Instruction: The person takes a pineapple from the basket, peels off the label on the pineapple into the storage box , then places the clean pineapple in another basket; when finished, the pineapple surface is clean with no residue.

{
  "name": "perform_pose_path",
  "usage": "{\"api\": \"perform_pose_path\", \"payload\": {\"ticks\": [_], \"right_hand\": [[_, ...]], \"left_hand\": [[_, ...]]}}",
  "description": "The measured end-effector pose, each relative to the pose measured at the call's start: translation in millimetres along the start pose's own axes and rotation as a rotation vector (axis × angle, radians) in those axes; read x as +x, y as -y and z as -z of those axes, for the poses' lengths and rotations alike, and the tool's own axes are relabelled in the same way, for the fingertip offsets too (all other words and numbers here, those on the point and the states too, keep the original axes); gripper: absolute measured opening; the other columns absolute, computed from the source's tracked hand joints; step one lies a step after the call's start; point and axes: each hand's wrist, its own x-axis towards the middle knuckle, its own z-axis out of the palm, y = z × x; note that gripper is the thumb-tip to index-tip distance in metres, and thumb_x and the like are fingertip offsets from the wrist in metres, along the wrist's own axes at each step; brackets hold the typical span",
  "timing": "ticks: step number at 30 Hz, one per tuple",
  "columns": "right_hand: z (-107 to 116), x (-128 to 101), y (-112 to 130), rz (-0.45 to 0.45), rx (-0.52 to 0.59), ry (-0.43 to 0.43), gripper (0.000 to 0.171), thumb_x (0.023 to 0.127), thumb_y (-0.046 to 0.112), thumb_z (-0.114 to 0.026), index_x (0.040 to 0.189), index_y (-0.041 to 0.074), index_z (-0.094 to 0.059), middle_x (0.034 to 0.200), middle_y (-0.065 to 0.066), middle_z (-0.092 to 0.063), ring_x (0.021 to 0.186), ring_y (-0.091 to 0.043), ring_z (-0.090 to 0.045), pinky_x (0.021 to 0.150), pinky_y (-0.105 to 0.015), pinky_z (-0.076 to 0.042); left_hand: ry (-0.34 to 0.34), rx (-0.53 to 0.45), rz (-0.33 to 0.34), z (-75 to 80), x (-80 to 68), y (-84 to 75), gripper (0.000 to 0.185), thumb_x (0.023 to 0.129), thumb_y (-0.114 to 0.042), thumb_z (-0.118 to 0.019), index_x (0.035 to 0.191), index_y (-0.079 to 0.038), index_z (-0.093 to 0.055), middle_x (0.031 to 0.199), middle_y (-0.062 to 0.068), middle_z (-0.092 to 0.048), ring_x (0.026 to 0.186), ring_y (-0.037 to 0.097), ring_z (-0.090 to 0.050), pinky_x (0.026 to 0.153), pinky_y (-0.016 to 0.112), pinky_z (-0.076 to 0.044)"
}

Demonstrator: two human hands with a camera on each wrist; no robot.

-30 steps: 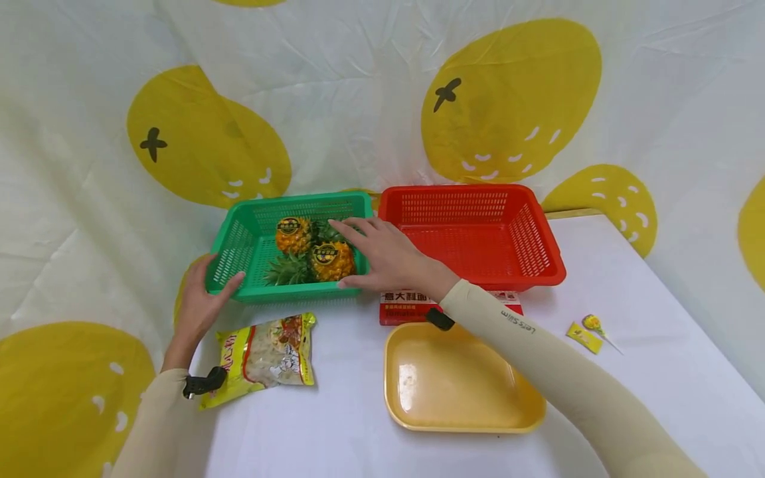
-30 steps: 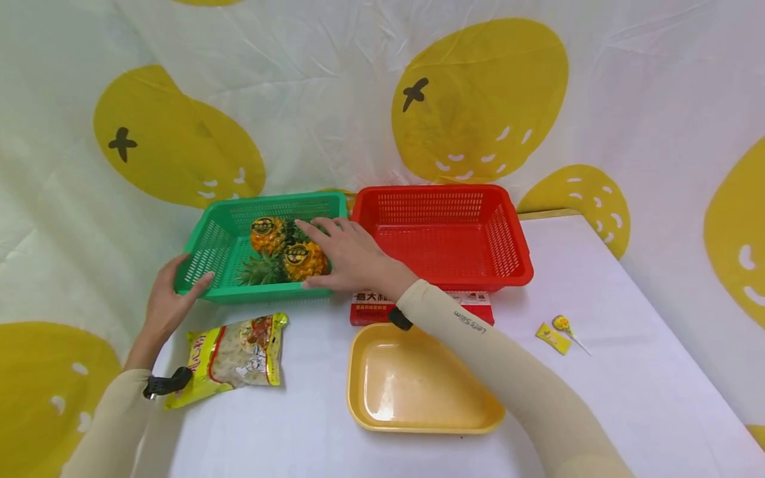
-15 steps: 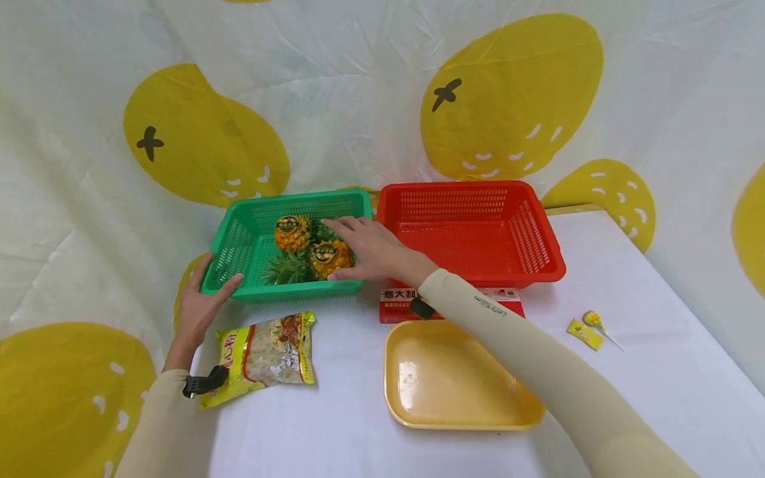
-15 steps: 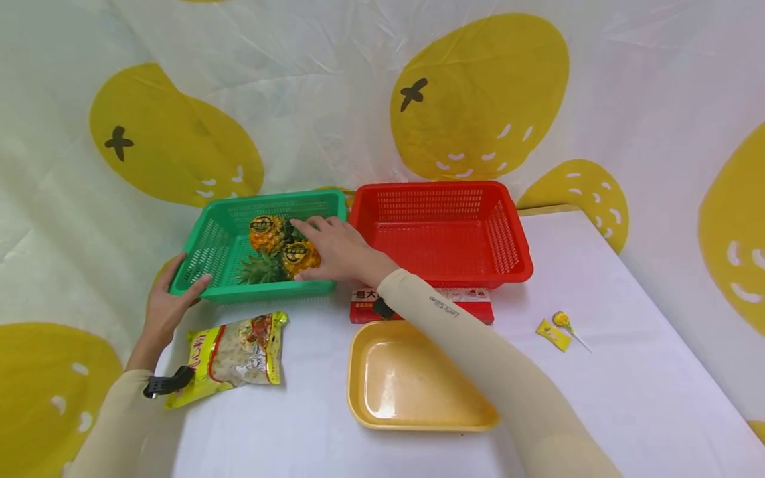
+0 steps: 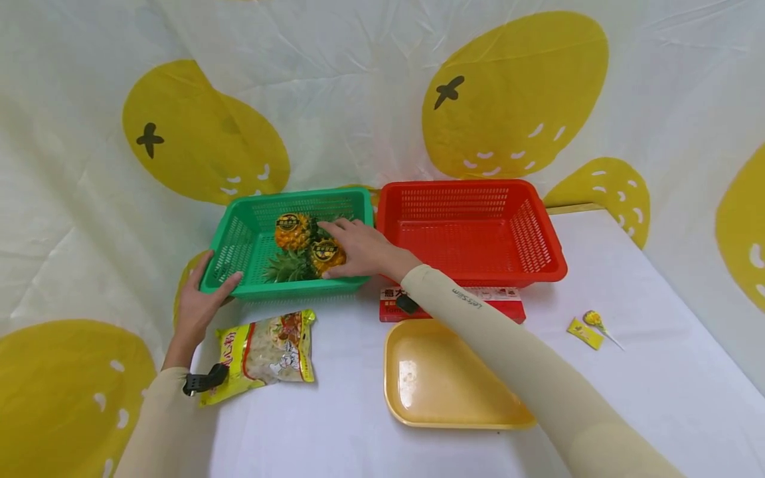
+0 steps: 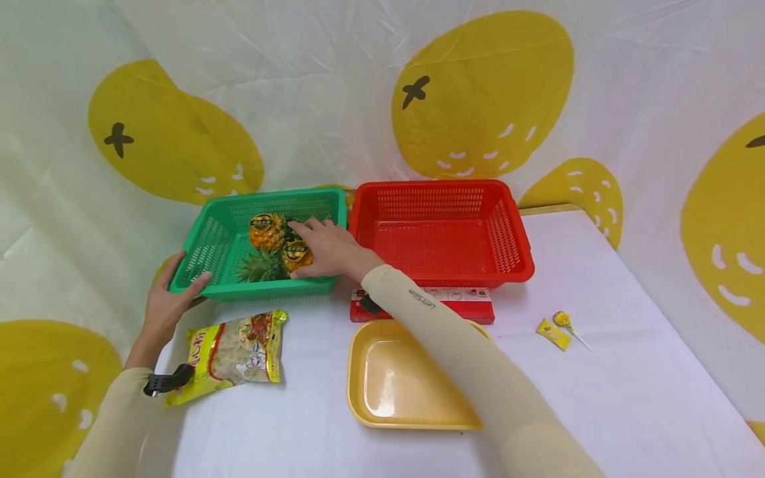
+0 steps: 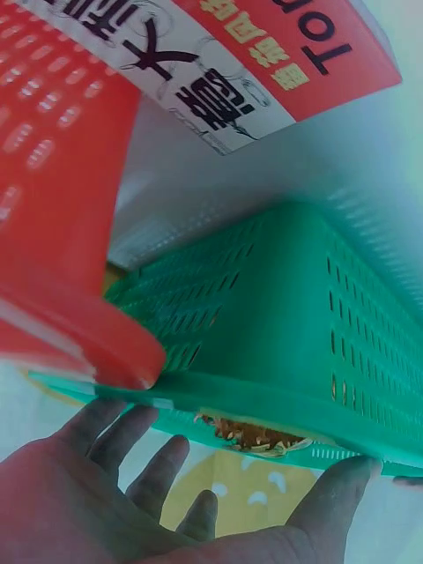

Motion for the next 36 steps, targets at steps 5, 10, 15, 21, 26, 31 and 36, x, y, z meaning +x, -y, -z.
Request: {"api": "perform_pose_path", "payload": {"ticks": [5, 10, 15, 21, 26, 31, 36], "right_hand": [[-7, 5, -4, -0.011, 0.007, -0.001, 0.104, 0.092, 0.063, -0.075, 0.169, 0.015, -0.025, 0.162, -0.013, -0.040, 0.140, -0.035, -0.045, 0.114, -0.048, -0.042], [-11, 13, -3, -0.014, 0.012, 0.024, 0.104, 0.092, 0.061, -0.075, 0.170, 0.015, -0.024, 0.163, -0.014, -0.039, 0.142, -0.036, -0.044, 0.113, -0.048, -0.043], [-12, 24, 4, -0.030, 0.092, 0.053, 0.105, 0.091, 0.056, -0.080, 0.170, 0.015, -0.023, 0.165, -0.015, -0.036, 0.146, -0.040, -0.039, 0.117, -0.051, -0.038], [-16, 30, 10, -0.022, 0.056, 0.086, 0.103, 0.093, 0.051, -0.080, 0.169, 0.013, -0.023, 0.164, -0.015, -0.037, 0.143, -0.039, -0.041, 0.116, -0.049, -0.039], [-20, 31, 7, -0.039, 0.048, 0.078, 0.101, 0.092, 0.051, -0.081, 0.168, 0.013, -0.025, 0.162, -0.015, -0.040, 0.141, -0.038, -0.044, 0.114, -0.047, -0.042], [-22, 32, 3, -0.046, 0.013, 0.075, 0.098, 0.092, 0.052, -0.080, 0.167, 0.014, -0.029, 0.160, -0.013, -0.042, 0.139, -0.035, -0.046, 0.113, -0.045, -0.043], [-26, 34, 3, -0.043, -0.032, 0.075, 0.096, 0.092, 0.053, -0.080, 0.166, 0.014, -0.033, 0.158, -0.012, -0.044, 0.135, -0.034, -0.049, 0.109, -0.042, -0.047]], "left_hand": [[0.004, -0.024, -0.018, -3.0, 1.0, 0.9, 0.091, 0.097, -0.051, -0.075, 0.170, -0.040, -0.021, 0.172, 0.013, -0.020, 0.144, 0.042, -0.028, 0.114, 0.066, -0.033], [-0.001, -0.018, -0.019, -1.8, 0.7, 3.7, 0.089, 0.098, -0.049, -0.074, 0.169, -0.042, -0.022, 0.170, 0.014, -0.022, 0.140, 0.040, -0.031, 0.111, 0.060, -0.037], [-0.004, -0.017, -0.007, 0.8, -0.3, 3.8, 0.088, 0.098, -0.051, -0.073, 0.169, -0.042, -0.022, 0.169, 0.015, -0.024, 0.139, 0.041, -0.032, 0.110, 0.059, -0.039], [-0.005, -0.006, 0.003, -0.3, -2.2, 5.4, 0.089, 0.098, -0.053, -0.072, 0.169, -0.042, -0.020, 0.169, 0.017, -0.023, 0.140, 0.042, -0.031, 0.111, 0.064, -0.037], [-0.008, -0.004, -0.009, -2.1, 0.3, 6.2, 0.089, 0.098, -0.053, -0.072, 0.169, -0.043, -0.020, 0.169, 0.017, -0.023, 0.140, 0.043, -0.031, 0.111, 0.065, -0.037], [-0.010, -0.006, -0.013, -2.8, 0.8, 3.9, 0.089, 0.098, -0.052, -0.072, 0.169, -0.042, -0.020, 0.170, 0.016, -0.021, 0.141, 0.043, -0.030, 0.112, 0.066, -0.037], [-0.017, -0.017, -0.014, -2.4, 0.3, 3.2, 0.089, 0.097, -0.052, -0.074, 0.169, -0.042, -0.021, 0.173, 0.014, -0.016, 0.145, 0.045, -0.027, 0.114, 0.068, -0.031]]}}
